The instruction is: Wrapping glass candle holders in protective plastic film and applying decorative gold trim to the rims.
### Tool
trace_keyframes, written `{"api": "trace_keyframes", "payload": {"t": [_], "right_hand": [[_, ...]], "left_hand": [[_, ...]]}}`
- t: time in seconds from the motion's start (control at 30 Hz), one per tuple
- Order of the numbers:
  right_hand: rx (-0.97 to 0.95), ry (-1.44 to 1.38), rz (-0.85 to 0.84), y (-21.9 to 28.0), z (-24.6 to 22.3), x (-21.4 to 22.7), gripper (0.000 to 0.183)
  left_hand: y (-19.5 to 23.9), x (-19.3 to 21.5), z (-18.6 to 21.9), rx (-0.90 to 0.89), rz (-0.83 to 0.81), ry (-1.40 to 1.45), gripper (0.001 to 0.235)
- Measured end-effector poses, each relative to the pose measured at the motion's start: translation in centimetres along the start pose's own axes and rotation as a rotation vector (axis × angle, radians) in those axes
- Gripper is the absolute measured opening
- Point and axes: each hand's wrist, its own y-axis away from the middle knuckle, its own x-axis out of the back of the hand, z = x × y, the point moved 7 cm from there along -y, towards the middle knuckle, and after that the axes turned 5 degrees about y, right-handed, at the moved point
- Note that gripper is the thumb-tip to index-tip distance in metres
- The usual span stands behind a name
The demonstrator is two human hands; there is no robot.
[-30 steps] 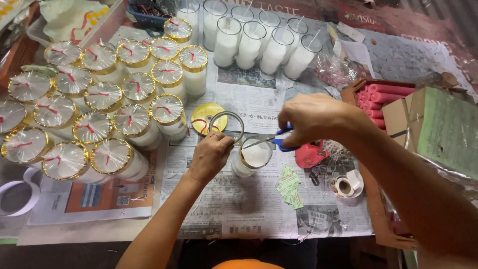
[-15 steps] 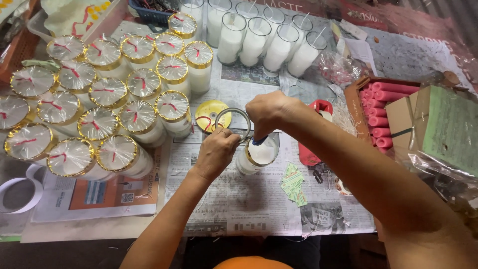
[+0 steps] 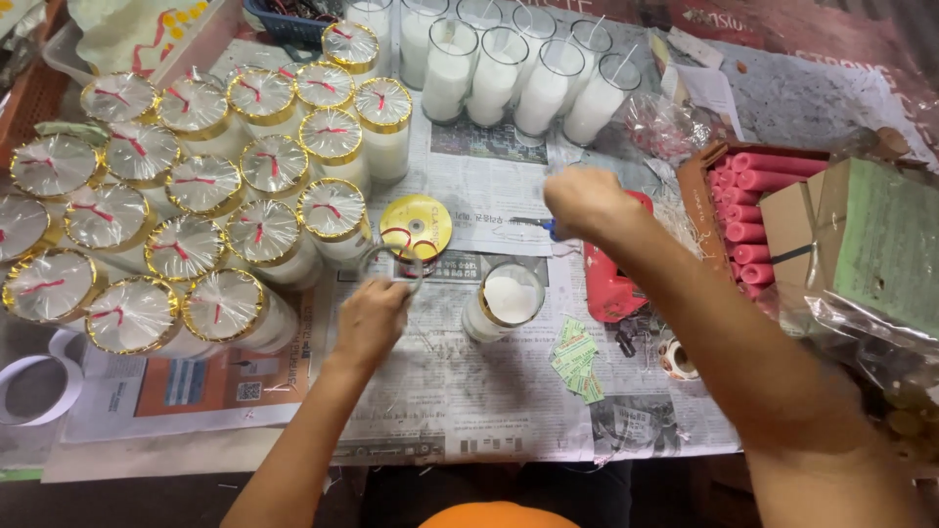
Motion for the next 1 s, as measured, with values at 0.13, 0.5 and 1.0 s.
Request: {"api": "trace_keyframes", "payload": {"t": [0.13, 0.5, 1.0], "right_hand": [[-0.049, -0.239, -0.016, 2.1, -0.7, -8.1, 0.022], [-0.233, -0.758, 0.178, 2.0, -3.2, -19.4, 0.019], [-0.483, -1.06, 1.049, 18.4, 8.2, -13.5, 0.013]], "left_hand": [[4.2, -3.7, -5.1, 0.12, -0.09, -0.145, 0.006], [-0.3, 0.4, 12.0, 0.052, -0.053, 0.694, 0.1], [-2.8, -1.8, 12.2, 0.183, 0.159, 0.682, 0.103]]}}
